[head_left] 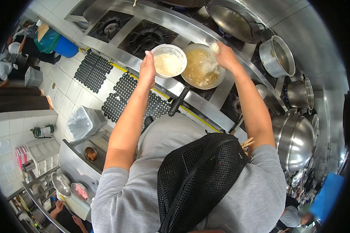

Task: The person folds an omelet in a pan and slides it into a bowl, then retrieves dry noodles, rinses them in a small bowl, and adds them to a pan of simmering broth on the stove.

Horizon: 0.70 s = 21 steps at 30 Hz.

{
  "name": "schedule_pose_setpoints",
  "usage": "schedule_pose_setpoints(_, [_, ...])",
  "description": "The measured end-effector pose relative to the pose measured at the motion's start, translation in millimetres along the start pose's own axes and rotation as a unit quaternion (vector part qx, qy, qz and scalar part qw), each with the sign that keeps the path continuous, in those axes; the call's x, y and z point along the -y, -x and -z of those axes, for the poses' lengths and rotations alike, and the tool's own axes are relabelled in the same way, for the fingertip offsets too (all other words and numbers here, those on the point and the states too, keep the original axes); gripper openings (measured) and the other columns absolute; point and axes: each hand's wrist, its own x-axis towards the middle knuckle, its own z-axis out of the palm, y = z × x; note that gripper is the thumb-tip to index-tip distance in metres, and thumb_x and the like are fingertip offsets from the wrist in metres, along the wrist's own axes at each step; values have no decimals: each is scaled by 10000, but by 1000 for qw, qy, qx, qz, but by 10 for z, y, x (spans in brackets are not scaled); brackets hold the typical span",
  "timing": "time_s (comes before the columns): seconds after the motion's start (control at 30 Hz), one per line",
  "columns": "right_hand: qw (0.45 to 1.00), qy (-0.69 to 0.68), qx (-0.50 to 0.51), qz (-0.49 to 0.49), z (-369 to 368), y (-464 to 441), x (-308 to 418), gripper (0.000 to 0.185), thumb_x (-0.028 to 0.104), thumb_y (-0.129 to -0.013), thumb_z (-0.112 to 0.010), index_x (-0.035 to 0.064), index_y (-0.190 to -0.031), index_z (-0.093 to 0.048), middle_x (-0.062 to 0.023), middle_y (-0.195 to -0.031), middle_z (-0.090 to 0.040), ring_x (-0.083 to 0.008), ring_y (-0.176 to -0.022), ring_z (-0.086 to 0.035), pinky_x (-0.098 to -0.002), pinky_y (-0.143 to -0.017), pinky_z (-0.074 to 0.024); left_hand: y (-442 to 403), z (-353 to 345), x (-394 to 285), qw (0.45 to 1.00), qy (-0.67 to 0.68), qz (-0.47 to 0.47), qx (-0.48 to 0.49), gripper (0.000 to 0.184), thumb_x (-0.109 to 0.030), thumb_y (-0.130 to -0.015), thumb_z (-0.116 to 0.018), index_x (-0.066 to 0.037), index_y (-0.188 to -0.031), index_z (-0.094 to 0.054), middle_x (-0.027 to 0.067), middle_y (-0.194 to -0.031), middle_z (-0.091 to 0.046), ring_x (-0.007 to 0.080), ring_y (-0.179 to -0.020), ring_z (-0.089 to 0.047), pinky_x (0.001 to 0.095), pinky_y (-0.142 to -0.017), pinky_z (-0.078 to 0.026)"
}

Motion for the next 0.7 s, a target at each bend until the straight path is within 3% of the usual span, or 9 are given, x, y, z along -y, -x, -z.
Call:
schedule_pose_setpoints(0.2, [999, -10, -11, -40, 41, 87, -50, 521, 149, -926, -692, 23, -1404, -527, -312, -1223, -680, -475, -1175, -639, -512, -1000, -504, -78, 152, 49, 1000, -14, -6, -10, 745, -567, -1117, -339, 72, -1471, -480, 206, -1443, -584, 257, -1288, -603, 380, -1107, -473])
schedule_pose_setpoints(0.47, [996, 59, 37, -47, 68, 199, 203, 464, 445, -935, -719, 60, -1195, -707, -216, -1147, -736, -407, -1090, -692, -502, -933, -537, -89, 215, 45, 999, 19, 1, -30, 773, -580, -1105, -385, 111, -1423, -524, 196, -1398, -619, 238, -1269, -595, 356, -1094, -456])
schedule_pose_setpoints(0.57, [994, 79, 50, -57, -16, 176, 266, 472, 482, -936, -708, 69, -1165, -734, -207, -1137, -741, -399, -1085, -697, -506, -934, -542, -161, 307, 130, 999, 20, 1, -40, 777, -582, -1103, -387, 111, -1426, -522, 199, -1400, -619, 245, -1272, -599, 357, -1096, -458])
schedule_pose_setpoints(0.7, [989, 108, 78, -60, -115, 90, 217, 356, 344, -953, -685, 73, -1179, -732, -207, -1135, -743, -399, -1089, -700, -503, -931, -547, -88, 377, 60, 998, 34, -2, -50, 773, -578, -1104, -387, 109, -1439, -506, 205, -1404, -617, 255, -1278, -605, 363, -1102, -463])
